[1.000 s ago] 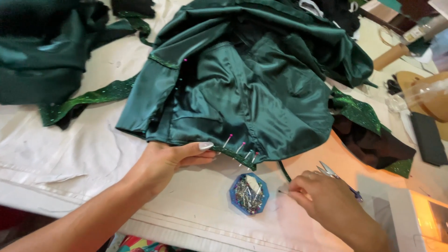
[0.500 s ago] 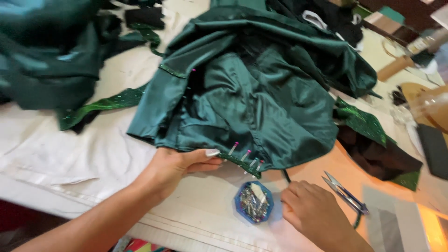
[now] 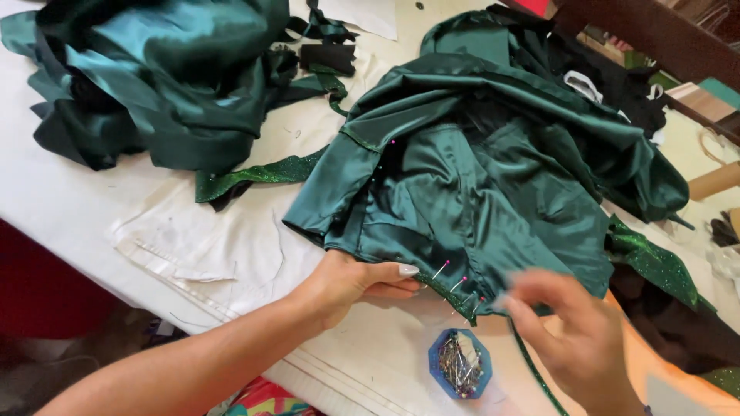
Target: The person aligns a strip of green glittery trim along the edge of a dark green satin garment. They repeatedly pick up pins from a blue pincushion and insert them into the fabric to secure the trim in place. The hands adjust the material and the trim throughout the process to ensure proper alignment.
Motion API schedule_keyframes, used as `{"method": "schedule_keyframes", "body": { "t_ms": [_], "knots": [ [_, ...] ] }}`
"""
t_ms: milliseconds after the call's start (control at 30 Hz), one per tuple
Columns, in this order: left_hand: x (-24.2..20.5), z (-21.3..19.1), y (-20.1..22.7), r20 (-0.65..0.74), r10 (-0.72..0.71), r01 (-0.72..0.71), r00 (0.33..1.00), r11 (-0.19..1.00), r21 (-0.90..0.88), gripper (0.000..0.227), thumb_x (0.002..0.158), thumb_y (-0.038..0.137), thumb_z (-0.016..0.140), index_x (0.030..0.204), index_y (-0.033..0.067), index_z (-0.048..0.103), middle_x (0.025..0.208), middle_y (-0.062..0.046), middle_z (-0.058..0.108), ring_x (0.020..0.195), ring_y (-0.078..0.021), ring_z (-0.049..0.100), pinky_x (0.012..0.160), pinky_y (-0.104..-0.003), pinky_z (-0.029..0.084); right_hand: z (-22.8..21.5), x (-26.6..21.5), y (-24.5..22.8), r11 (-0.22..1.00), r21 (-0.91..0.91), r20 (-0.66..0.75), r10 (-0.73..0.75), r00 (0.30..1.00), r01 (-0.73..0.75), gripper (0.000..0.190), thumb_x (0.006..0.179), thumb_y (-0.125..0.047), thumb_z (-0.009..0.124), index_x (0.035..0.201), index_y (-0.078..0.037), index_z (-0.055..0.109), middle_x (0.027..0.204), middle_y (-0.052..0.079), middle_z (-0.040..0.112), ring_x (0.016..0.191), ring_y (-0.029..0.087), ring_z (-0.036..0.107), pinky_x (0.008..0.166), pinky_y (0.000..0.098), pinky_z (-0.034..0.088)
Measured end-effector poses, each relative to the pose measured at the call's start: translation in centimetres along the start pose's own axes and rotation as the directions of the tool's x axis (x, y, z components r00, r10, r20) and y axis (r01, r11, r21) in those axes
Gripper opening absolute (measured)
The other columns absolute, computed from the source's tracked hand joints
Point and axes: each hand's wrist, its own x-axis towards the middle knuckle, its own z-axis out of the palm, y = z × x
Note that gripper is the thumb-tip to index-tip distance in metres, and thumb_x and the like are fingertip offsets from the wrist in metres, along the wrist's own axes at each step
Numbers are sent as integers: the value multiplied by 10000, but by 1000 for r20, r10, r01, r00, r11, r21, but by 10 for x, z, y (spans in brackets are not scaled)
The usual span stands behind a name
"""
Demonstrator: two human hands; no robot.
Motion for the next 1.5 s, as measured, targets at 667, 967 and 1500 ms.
{"method": "schedule_keyframes", "body": {
  "t_ms": [667,967,1500],
  "knots": [
    [-4,1,4,0,-2,2,1000,1000,17,275,745,7,742,977,-141,745,920,-283,754,858,-349,753,920,-356,621,39,52,-11,844,-100,191,-504,842,527,87,972,-112,564,980,-51,625,908,54,677,752,242,600,731,348,504],
    [-6,3,6,-22,-17,17,1000,1000,17,290,719,8,761,962,-148,738,908,-291,750,845,-352,752,899,-358,625,37,51,-28,674,-335,316,-578,752,659,101,983,-77,583,887,-68,553,821,63,584,714,248,533,668,355,458],
    [-8,3,8,-39,-51,52,998,998,43,296,708,52,780,936,-134,746,913,-267,761,857,-314,759,938,-290,587,46,50,-27,546,-463,308,-639,704,698,90,995,-78,569,908,-53,563,857,61,568,721,256,518,700,370,470]
  ]
}}
